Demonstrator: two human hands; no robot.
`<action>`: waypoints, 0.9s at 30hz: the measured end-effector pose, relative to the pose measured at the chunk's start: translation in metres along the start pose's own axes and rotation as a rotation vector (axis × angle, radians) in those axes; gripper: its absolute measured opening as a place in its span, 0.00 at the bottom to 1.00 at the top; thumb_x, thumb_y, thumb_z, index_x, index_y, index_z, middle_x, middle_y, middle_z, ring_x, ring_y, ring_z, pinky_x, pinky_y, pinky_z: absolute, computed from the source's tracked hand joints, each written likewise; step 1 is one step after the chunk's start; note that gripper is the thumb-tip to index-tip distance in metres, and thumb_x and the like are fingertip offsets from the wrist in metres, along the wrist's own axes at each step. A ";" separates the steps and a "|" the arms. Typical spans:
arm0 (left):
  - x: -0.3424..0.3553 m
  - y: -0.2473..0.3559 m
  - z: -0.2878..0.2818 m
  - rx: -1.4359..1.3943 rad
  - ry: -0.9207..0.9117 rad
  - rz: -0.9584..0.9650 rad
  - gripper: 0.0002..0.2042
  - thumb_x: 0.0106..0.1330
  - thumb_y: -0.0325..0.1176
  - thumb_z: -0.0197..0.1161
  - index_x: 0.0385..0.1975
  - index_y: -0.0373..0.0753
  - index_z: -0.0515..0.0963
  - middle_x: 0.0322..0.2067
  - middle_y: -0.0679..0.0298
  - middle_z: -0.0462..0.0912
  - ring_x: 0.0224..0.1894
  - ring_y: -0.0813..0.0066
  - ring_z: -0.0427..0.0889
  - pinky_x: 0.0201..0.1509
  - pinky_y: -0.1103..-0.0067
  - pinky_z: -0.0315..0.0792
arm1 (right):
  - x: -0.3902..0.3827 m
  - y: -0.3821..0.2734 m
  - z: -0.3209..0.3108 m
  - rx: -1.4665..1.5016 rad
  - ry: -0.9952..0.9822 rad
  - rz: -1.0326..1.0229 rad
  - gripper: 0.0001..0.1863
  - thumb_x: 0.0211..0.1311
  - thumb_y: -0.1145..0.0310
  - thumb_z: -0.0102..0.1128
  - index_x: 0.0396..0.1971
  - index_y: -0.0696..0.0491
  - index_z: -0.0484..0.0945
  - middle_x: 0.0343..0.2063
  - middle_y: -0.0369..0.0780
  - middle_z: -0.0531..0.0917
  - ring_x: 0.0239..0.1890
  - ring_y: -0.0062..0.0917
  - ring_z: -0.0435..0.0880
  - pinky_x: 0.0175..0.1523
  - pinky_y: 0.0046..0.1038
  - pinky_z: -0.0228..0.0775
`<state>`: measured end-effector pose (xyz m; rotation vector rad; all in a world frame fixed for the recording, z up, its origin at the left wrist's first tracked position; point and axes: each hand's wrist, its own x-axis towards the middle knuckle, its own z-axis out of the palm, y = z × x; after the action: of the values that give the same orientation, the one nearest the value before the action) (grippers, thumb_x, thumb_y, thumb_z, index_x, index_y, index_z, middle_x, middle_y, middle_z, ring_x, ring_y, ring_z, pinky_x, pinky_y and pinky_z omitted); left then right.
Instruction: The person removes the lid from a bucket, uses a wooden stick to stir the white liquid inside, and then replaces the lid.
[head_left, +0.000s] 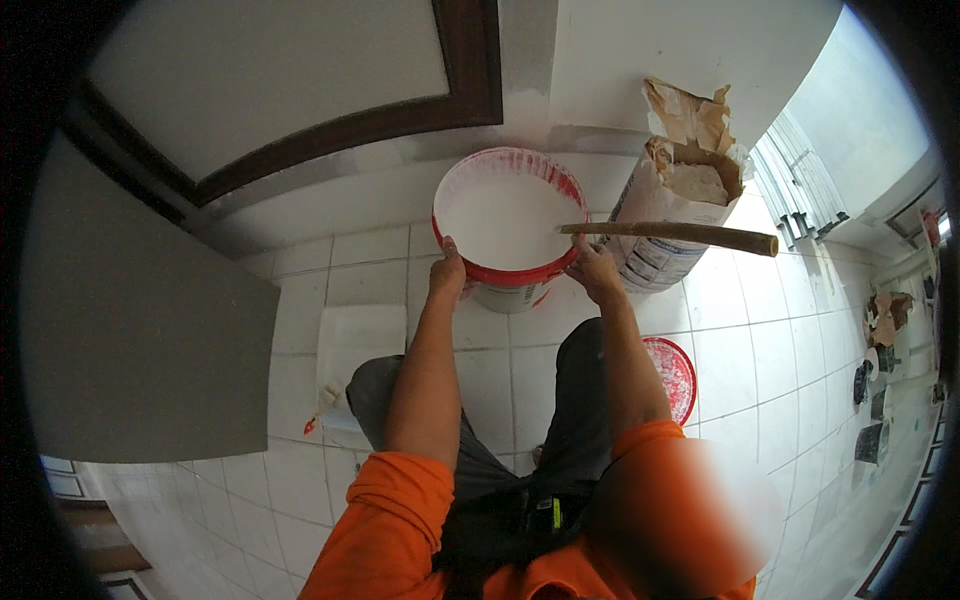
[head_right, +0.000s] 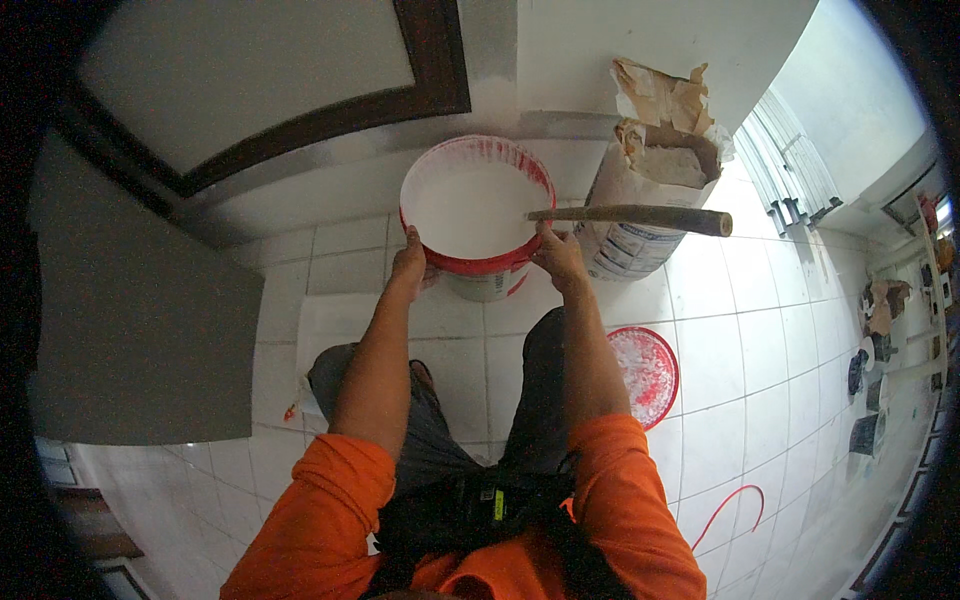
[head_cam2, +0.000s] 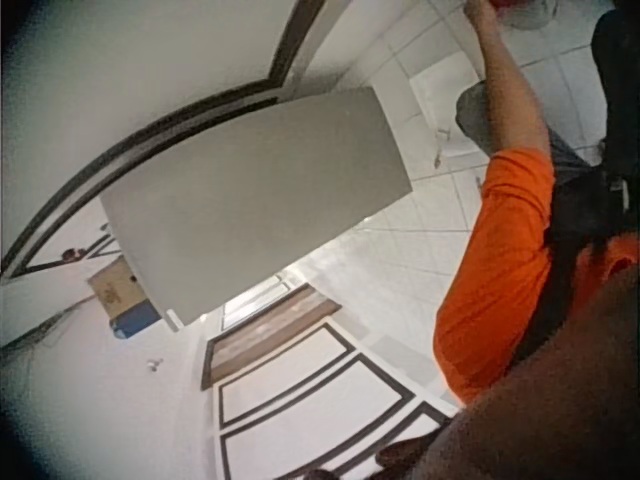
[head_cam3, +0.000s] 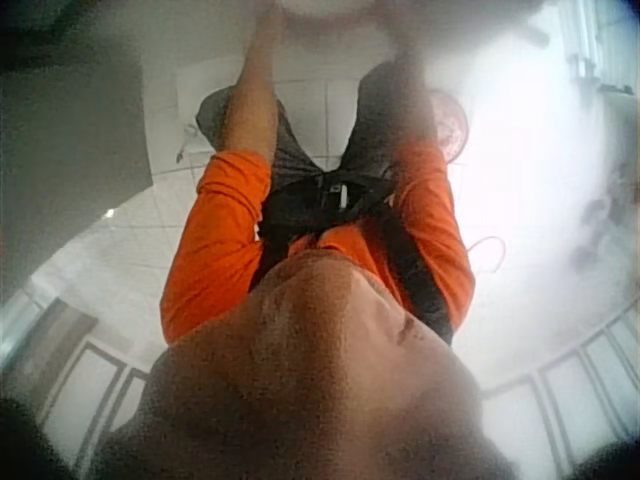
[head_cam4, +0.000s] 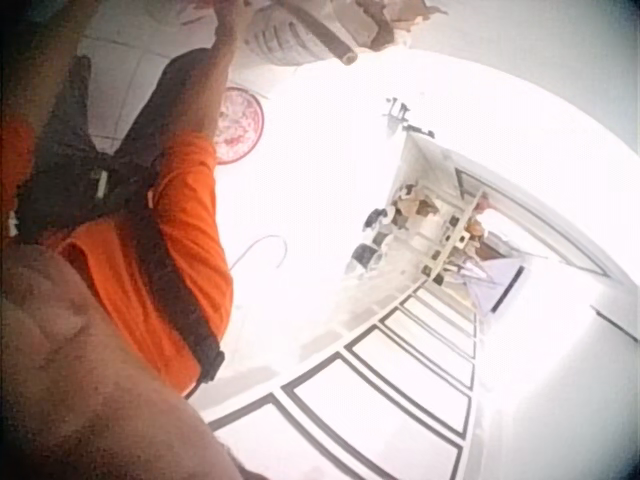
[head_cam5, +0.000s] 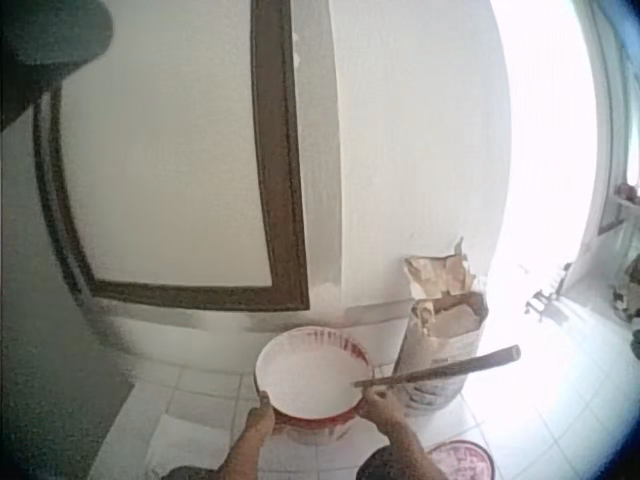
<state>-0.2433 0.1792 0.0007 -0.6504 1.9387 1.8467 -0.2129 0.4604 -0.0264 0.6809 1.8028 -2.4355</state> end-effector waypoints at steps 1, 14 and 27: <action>-0.006 0.002 0.005 0.004 0.012 -0.003 0.40 0.73 0.67 0.36 0.53 0.29 0.75 0.43 0.50 0.83 0.35 0.66 0.85 0.38 0.70 0.80 | 0.002 0.001 -0.007 0.015 -0.021 0.030 0.34 0.64 0.49 0.67 0.55 0.62 0.67 0.37 0.37 0.78 0.37 0.23 0.82 0.45 0.29 0.81; -0.067 -0.026 0.017 -0.012 0.049 -0.094 0.42 0.75 0.65 0.33 0.63 0.25 0.65 0.55 0.46 0.77 0.48 0.58 0.85 0.51 0.65 0.81 | -0.022 0.025 -0.052 0.066 -0.058 0.118 0.30 0.66 0.60 0.66 0.61 0.59 0.66 0.41 0.43 0.81 0.39 0.29 0.83 0.45 0.31 0.81; -0.124 -0.101 0.007 -0.156 0.133 0.033 0.46 0.66 0.75 0.42 0.41 0.24 0.76 0.29 0.57 0.79 0.25 0.72 0.83 0.26 0.77 0.78 | -0.043 0.023 -0.067 -0.213 -0.328 -0.089 0.29 0.70 0.49 0.61 0.57 0.58 0.71 0.46 0.41 0.79 0.47 0.25 0.81 0.46 0.27 0.78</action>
<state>-0.0841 0.1922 -0.0123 -0.8135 1.9099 2.0381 -0.1456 0.5050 -0.0465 0.1757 1.9453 -2.1970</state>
